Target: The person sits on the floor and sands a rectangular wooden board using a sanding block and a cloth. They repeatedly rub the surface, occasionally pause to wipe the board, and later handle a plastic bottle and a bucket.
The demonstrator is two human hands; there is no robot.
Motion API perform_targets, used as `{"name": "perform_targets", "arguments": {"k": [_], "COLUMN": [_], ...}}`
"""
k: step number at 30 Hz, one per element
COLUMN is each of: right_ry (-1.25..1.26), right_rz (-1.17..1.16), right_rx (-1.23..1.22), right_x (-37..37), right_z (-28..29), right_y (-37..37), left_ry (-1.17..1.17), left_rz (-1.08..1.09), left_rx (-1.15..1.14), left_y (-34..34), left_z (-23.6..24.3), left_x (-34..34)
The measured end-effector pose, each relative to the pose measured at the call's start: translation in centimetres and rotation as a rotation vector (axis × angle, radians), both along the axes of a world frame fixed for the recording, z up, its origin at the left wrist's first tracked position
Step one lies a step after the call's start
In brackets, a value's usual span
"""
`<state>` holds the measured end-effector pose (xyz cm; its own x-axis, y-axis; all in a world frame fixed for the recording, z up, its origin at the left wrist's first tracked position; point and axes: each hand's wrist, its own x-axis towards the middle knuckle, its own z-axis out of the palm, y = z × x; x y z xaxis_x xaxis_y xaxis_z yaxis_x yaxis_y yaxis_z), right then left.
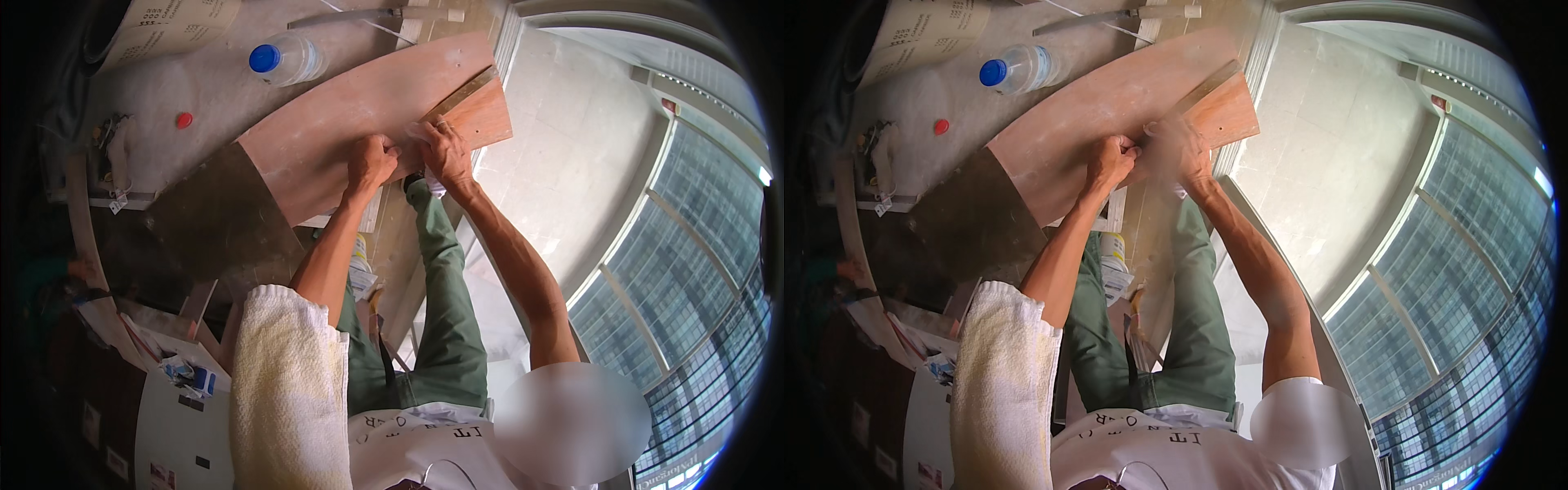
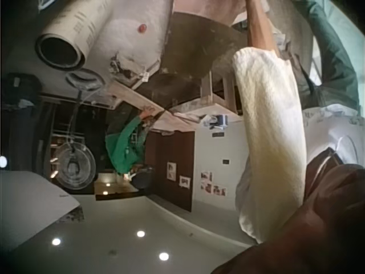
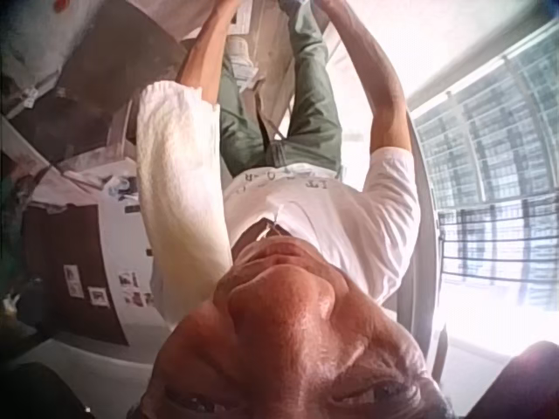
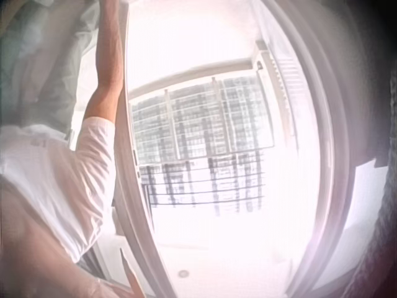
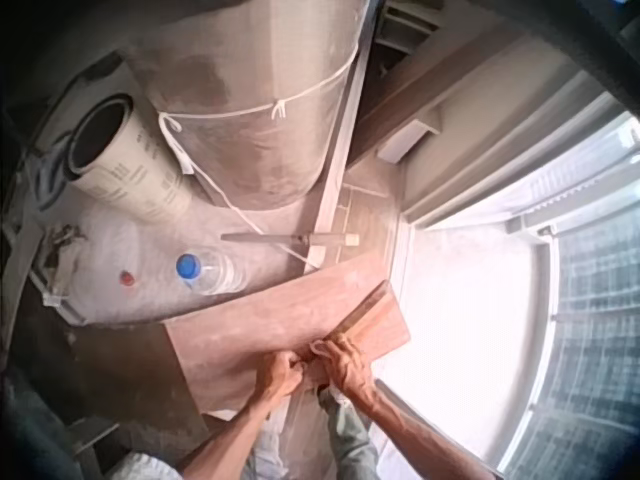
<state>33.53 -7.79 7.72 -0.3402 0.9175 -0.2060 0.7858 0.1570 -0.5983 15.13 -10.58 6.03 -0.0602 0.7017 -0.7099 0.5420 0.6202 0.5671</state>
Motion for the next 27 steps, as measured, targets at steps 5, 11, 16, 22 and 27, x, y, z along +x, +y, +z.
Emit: {"name": "perform_targets", "arguments": {"k": [5,11,16,22,27], "right_ry": [-0.129,0.007,-0.002,-0.115,0.055], "right_rz": [-0.282,-0.025,0.016,-0.187,0.039], "right_rx": [0.119,0.093,0.119,0.201,0.002], "right_x": [6.9,1.7,2.0,7.2,0.8], "right_z": [1.4,-0.1,1.0,1.5,1.8], "right_y": [9.7,2.1,3.9,9.8,0.3], "left_ry": [-0.077,-0.006,-0.033,-0.069,0.008], "left_rz": [0.108,0.016,0.053,0.088,0.020], "left_rx": [0.002,0.021,0.008,0.005,0.043], "left_y": [-0.9,-0.6,-0.7,-0.9,-0.6], "left_z": [-1.8,-1.9,-1.7,-2.0,-0.5], "left_x": [0.4,0.4,-0.1,0.3,0.3]}}
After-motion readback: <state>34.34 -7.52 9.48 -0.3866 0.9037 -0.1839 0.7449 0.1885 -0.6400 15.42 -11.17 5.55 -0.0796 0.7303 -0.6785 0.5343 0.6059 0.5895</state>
